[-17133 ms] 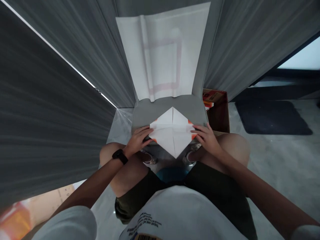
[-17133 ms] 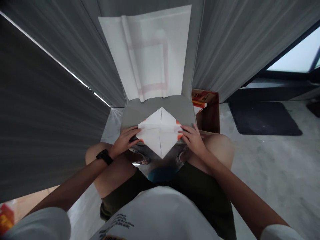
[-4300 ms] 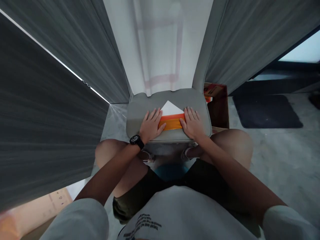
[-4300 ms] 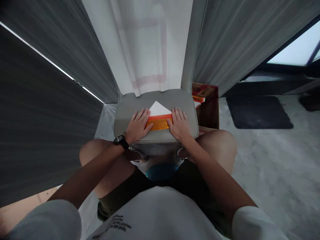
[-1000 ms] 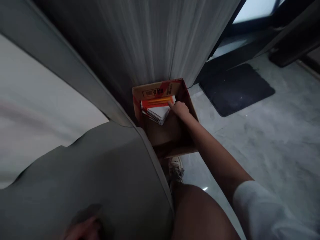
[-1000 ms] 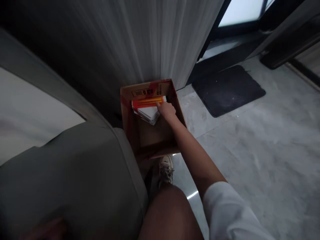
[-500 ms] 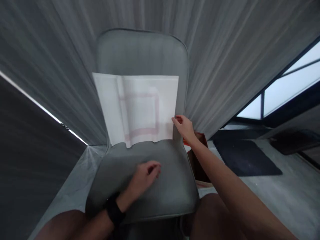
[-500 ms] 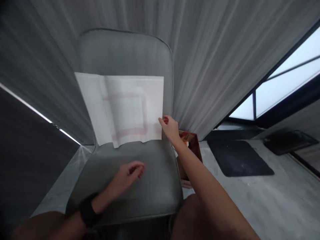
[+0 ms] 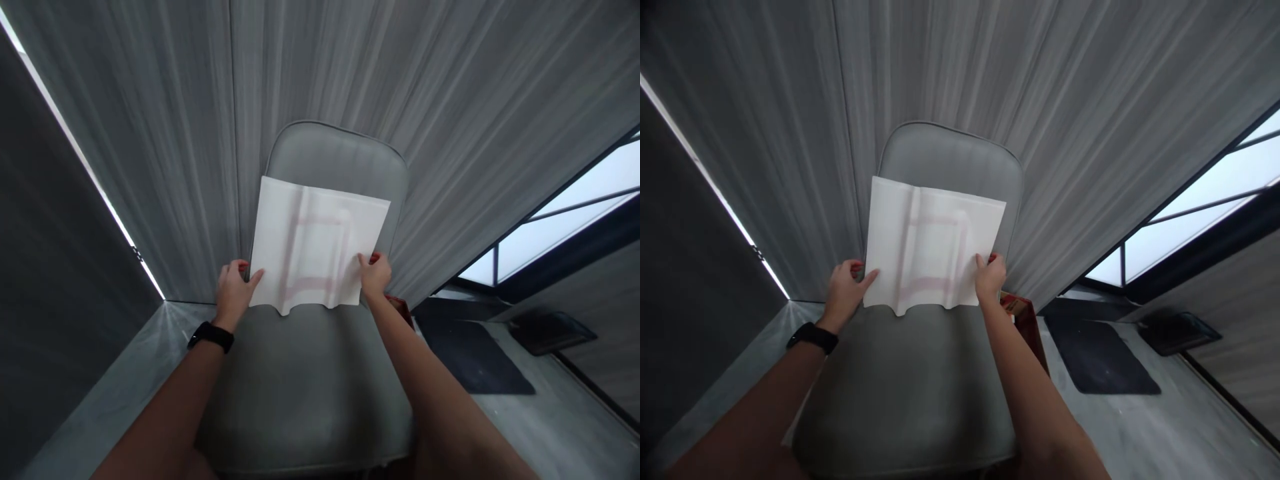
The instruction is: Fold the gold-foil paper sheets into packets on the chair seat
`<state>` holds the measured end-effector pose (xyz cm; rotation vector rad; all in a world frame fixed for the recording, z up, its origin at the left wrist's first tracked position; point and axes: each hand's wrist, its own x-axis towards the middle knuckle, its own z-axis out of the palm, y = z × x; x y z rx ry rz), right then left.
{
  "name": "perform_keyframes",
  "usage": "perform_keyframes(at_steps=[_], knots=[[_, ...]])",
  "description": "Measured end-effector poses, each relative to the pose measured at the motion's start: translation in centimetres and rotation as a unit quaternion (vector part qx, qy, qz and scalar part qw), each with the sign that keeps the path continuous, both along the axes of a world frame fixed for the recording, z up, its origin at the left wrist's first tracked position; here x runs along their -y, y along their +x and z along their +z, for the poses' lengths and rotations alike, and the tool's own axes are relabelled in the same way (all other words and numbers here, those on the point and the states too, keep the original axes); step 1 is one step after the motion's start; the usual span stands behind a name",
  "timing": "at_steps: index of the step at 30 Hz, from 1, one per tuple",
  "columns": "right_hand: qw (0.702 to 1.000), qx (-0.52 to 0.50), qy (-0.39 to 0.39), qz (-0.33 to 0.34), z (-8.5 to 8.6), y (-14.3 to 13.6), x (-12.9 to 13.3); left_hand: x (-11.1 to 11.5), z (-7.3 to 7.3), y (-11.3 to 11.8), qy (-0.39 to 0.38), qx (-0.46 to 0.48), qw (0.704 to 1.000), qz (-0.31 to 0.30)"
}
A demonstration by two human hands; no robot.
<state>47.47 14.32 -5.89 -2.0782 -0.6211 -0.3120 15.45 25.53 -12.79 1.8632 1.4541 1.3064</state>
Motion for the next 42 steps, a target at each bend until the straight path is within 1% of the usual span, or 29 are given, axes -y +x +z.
perform_keyframes(at_steps=[5, 10, 14, 20, 22, 26, 29, 31, 33, 35, 38, 42], knots=[[1.0, -0.01, 0.022, -0.011, -0.1, 0.7, -0.4, -1.3, -0.9, -0.3, -0.017, 0.048, 0.999, -0.018], [0.999, 0.019, 0.03, 0.023, 0.1, 1.1, 1.0, -1.1, -0.9, -0.4, -0.012, 0.08, 0.997, -0.017], [0.998, 0.052, 0.0, 0.043, 0.4, 1.3, 2.1, 0.2, 0.0, -0.9, 0.007, 0.048, 0.999, -0.007], [0.997, 0.043, -0.009, 0.06, 0.7, 1.5, 3.3, 2.6, 2.0, -1.5, 0.018, -0.014, 0.998, 0.051], [0.997, 0.044, -0.015, 0.058, 0.8, 1.4, 3.7, 2.9, 2.2, -1.9, 0.032, -0.029, 0.998, 0.052], [0.997, 0.046, -0.015, 0.067, 1.0, 1.4, 4.3, 3.0, 2.3, -3.0, 0.055, -0.033, 0.998, 0.028], [0.995, 0.036, 0.002, 0.093, 0.7, 1.6, 4.7, 3.4, 2.4, -3.3, 0.045, -0.023, 0.998, 0.049], [0.992, 0.03, 0.02, 0.123, 0.4, 1.9, 5.2, 3.8, 2.8, -3.2, 0.024, -0.017, 0.997, 0.074], [0.99, 0.025, 0.036, 0.134, 0.2, 2.1, 5.8, 4.3, 3.2, -2.9, 0.006, -0.008, 0.996, 0.086], [0.991, 0.019, 0.054, 0.124, 0.2, 2.1, 6.5, 4.7, 3.7, -2.7, 0.006, 0.007, 0.997, 0.083], [0.989, -0.007, 0.091, 0.118, 0.5, 2.0, 7.3, 5.4, 4.2, -2.6, 0.018, 0.036, 0.997, 0.061], [0.975, -0.115, 0.13, 0.137, 0.9, 1.6, 8.0, 6.1, 4.8, -2.7, 0.014, 0.066, 0.996, 0.058]])
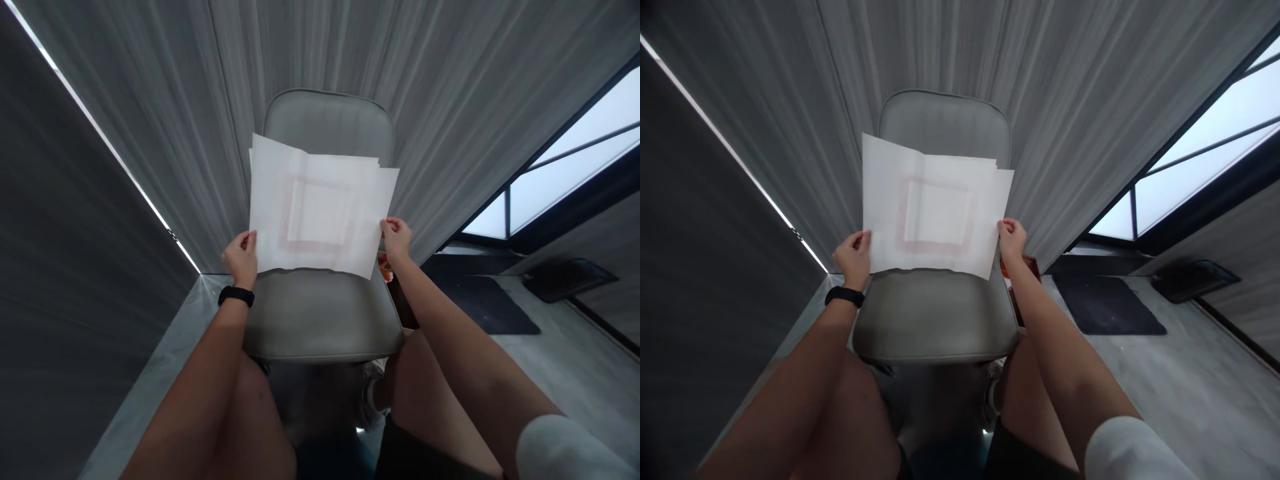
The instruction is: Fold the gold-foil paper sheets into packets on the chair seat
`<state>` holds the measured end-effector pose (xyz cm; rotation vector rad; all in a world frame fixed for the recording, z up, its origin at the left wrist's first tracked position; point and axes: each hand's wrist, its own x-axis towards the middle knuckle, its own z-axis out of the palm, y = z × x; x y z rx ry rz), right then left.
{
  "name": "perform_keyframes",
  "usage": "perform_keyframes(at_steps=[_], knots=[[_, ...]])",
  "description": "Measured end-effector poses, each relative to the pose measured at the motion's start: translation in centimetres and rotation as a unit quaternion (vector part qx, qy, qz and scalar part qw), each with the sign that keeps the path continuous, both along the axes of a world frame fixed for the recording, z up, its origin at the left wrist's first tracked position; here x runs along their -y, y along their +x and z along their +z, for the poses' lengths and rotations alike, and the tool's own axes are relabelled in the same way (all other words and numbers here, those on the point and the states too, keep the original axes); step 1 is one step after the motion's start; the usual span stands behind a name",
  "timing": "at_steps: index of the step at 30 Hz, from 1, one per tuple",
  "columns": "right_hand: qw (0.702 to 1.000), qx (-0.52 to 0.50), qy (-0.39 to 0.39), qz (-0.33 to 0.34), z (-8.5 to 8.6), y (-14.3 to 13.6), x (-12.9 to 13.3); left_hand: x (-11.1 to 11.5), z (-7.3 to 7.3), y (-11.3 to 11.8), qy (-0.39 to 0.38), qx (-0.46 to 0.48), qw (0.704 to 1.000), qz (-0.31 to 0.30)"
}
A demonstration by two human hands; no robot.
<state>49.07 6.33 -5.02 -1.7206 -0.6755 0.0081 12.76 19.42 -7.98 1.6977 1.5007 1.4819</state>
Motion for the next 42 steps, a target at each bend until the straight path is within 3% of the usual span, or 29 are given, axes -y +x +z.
perform_keyframes(at_steps=[4, 8, 12, 17, 20, 24, 27, 30, 32, 33, 35, 38, 40, 42], knots=[[0.998, -0.055, 0.012, 0.017, 0.4, -0.5, 1.4, 0.5, 0.9, -0.6, -0.006, 0.015, 1.0, -0.005], [0.998, -0.055, 0.011, 0.019, 0.8, -0.8, 4.8, 2.8, 1.3, -3.0, -0.076, 0.028, 0.993, -0.088], [0.997, -0.015, -0.061, 0.04, -1.1, -1.6, 10.4, 8.4, -1.0, -7.0, -0.192, 0.041, 0.965, -0.176], [0.977, 0.007, -0.181, 0.117, -6.1, -3.6, 16.3, 15.1, -4.9, -10.6, -0.315, 0.047, 0.932, -0.175], [0.964, 0.004, -0.214, 0.156, -8.1, -4.6, 17.3, 16.5, -5.6, -11.2, -0.323, 0.017, 0.929, -0.179], [0.957, 0.014, -0.216, 0.194, -9.1, -4.9, 17.6, 16.8, -6.1, -11.3, -0.328, -0.012, 0.929, -0.17], [0.95, 0.065, -0.212, 0.219, -9.8, -4.2, 19.4, 17.2, -7.1, -11.7, -0.339, -0.015, 0.924, -0.177], [0.907, 0.201, -0.258, 0.267, -11.2, -3.1, 23.0, 17.8, -8.2, -12.9, -0.272, -0.074, 0.947, -0.155], [0.862, 0.28, -0.293, 0.306, -12.1, -2.7, 25.7, 17.9, -8.7, -14.1, -0.154, -0.177, 0.958, -0.165], [0.84, 0.31, -0.303, 0.326, -12.5, -2.7, 26.9, 17.9, -8.8, -14.7, -0.091, -0.239, 0.947, -0.194], [0.8, 0.362, -0.307, 0.367, -12.8, -2.8, 28.5, 17.3, -9.1, -16.0, 0.006, -0.352, 0.894, -0.279], [0.758, 0.423, -0.293, 0.402, -12.8, -3.3, 28.5, 15.6, -9.4, -17.4, 0.072, -0.458, 0.803, -0.374], [0.74, 0.453, -0.277, 0.413, -12.6, -3.5, 27.5, 14.4, -9.6, -17.6, 0.106, -0.49, 0.766, -0.402], [0.731, 0.472, -0.26, 0.418, -12.6, -3.5, 26.2, 13.5, -9.7, -17.2, 0.135, -0.504, 0.748, -0.411]])
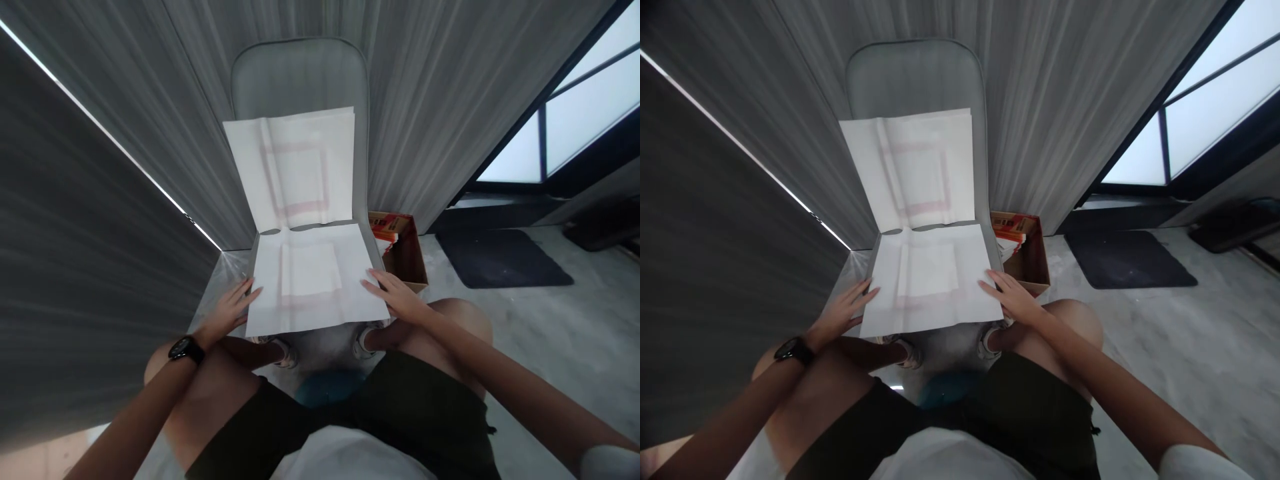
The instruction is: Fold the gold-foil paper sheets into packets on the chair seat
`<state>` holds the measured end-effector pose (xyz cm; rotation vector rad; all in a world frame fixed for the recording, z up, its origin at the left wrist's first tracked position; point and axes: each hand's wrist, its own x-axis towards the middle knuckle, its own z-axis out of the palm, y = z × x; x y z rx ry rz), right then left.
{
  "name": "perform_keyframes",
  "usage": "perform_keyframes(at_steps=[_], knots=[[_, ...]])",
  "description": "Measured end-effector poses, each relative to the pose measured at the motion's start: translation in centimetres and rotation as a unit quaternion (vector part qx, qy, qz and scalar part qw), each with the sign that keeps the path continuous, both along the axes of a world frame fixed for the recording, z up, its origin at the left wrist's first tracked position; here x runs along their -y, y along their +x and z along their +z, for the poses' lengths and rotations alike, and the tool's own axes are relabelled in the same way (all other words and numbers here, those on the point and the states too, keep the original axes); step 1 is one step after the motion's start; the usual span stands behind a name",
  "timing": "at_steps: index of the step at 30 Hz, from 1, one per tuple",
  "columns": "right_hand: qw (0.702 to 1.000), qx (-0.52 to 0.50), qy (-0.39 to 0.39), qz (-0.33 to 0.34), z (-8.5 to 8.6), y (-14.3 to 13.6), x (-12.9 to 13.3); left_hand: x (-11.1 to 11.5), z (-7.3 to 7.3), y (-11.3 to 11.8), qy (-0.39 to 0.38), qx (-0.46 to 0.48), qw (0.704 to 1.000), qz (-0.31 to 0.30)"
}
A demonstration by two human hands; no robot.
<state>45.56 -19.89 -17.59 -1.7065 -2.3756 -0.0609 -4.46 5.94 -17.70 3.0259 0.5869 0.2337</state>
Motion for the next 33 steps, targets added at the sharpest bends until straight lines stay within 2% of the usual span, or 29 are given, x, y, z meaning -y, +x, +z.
perform_keyframes(at_steps=[4, 8, 11, 14, 16, 18, 22, 24, 26, 29, 31, 33], knots=[[0.999, -0.021, 0.003, 0.031, -0.1, 1.0, -1.1, -0.5, 0.2, 1.1, 0.009, 0.007, 1.0, -0.006], [0.992, -0.121, -0.026, 0.007, 0.9, 2.5, 0.1, -0.3, 0.5, 0.9, -0.063, 0.057, 0.996, 0.012], [0.965, -0.241, -0.076, -0.072, 2.8, 2.8, 1.0, -0.3, 0.9, 0.9, -0.138, 0.119, 0.981, 0.063], [0.905, -0.363, -0.132, -0.177, 4.6, 2.4, 0.7, -0.4, 1.6, 2.3, -0.214, 0.184, 0.949, 0.143], [0.861, -0.418, -0.151, -0.247, 5.3, 2.2, -0.3, -0.6, 2.1, 3.9, -0.25, 0.222, 0.924, 0.188], [0.833, -0.439, -0.134, -0.31, 5.4, 2.0, -1.7, -1.0, 2.3, 5.7, -0.276, 0.246, 0.9, 0.23], [0.81, -0.439, -0.029, -0.387, 4.8, 1.3, -5.2, -2.2, 2.1, 8.6, -0.294, 0.258, 0.872, 0.293], [0.787, -0.473, 0.007, -0.395, 4.6, 0.8, -6.7, -2.9, 1.9, 9.4, -0.291, 0.269, 0.868, 0.299], [0.756, -0.54, 0.007, -0.37, 4.6, 0.4, -7.7, -3.4, 1.7, 9.6, -0.288, 0.284, 0.861, 0.309], [0.724, -0.61, -0.084, -0.311, 4.7, 0.2, -8.2, -3.8, 1.6, 9.4, -0.287, 0.297, 0.852, 0.322], [0.719, -0.607, -0.149, -0.304, 4.7, 0.4, -8.0, -3.9, 1.5, 9.2, -0.29, 0.299, 0.849, 0.326], [0.726, -0.588, -0.166, -0.316, 4.5, 0.6, -7.6, -3.8, 1.5, 9.0, -0.291, 0.301, 0.845, 0.332]])
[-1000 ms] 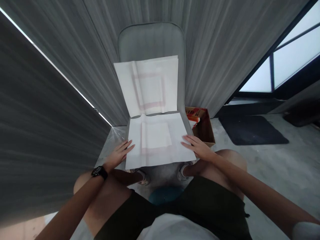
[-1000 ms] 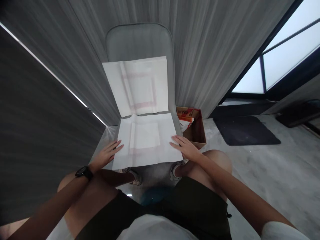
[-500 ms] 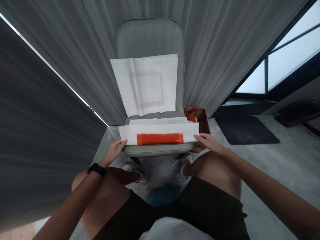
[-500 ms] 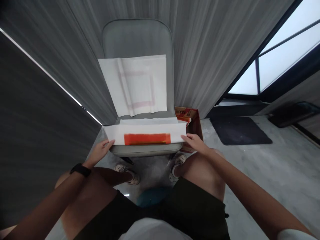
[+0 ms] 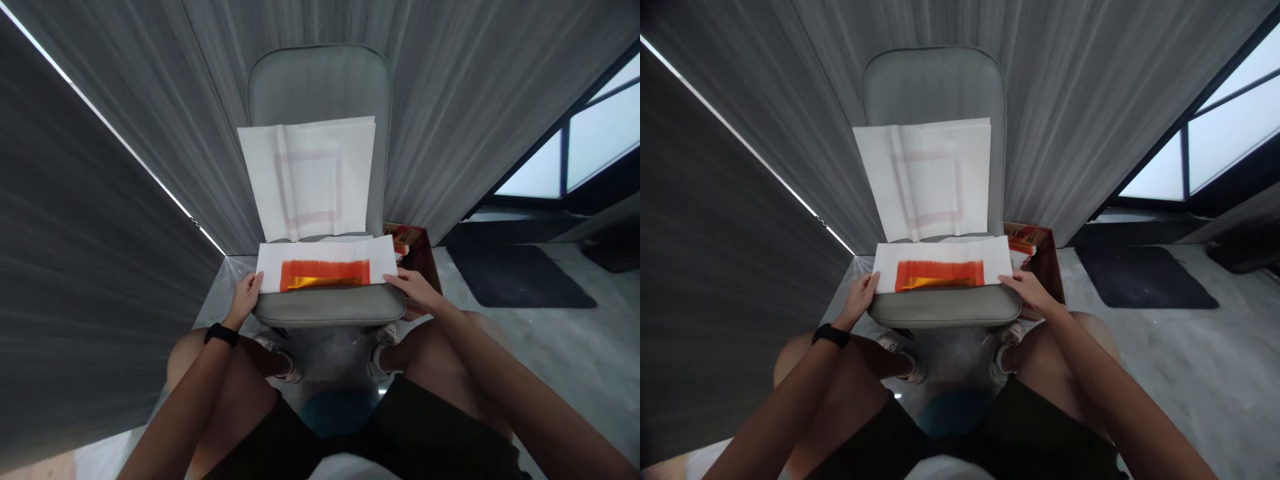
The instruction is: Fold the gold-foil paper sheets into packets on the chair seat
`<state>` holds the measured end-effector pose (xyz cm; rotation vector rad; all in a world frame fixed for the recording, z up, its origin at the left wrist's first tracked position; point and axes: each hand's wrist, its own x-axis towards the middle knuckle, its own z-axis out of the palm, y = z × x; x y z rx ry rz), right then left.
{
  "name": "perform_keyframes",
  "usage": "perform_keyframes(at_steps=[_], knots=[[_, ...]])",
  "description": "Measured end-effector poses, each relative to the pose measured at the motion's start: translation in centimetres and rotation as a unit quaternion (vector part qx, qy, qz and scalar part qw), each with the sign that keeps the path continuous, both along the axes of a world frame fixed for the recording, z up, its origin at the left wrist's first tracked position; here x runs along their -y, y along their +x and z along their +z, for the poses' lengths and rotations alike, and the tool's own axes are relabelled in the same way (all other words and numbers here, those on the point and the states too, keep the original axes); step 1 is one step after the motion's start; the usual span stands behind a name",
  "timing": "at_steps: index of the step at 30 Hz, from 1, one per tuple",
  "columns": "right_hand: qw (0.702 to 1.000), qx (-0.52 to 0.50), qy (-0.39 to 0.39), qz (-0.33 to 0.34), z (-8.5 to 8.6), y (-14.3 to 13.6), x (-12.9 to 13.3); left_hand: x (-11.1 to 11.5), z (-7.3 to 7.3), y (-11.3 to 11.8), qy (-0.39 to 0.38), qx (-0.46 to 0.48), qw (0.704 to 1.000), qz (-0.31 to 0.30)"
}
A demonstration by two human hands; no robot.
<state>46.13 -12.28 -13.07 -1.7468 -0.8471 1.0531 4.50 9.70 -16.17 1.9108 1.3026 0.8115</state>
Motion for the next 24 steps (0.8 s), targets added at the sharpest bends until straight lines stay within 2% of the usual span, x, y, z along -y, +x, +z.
perform_keyframes(at_steps=[7, 11, 14, 16, 19, 22, 24], knots=[[0.99, 0.133, 0.04, -0.02, -1.4, -0.4, 1.4, 0.8, 0.1, 0.0, 0.012, -0.008, 1.0, 0.027], [0.972, 0.216, 0.04, -0.08, -2.6, -0.3, 1.1, 0.2, 0.1, 0.5, 0.001, -0.037, 0.998, 0.048], [0.959, 0.243, -0.017, -0.143, -3.6, 0.3, 0.8, -0.1, -0.1, 0.5, -0.029, -0.028, 0.999, 0.032], [0.956, 0.236, -0.047, -0.167, -4.1, 0.6, 0.8, 0.3, -0.4, 0.2, -0.034, -0.018, 0.999, -0.012], [0.963, 0.198, -0.038, -0.18, -4.3, 0.7, 0.8, 1.4, -0.8, -0.6, -0.02, -0.01, 0.998, -0.058], [0.974, 0.134, -0.017, -0.181, -3.6, 0.2, 0.8, 2.0, -1.2, -1.2, -0.019, 0.037, 0.997, -0.066], [0.982, 0.078, -0.008, -0.172, -3.0, -0.3, 0.7, 2.0, -1.6, -1.3, -0.028, 0.069, 0.996, -0.05]])
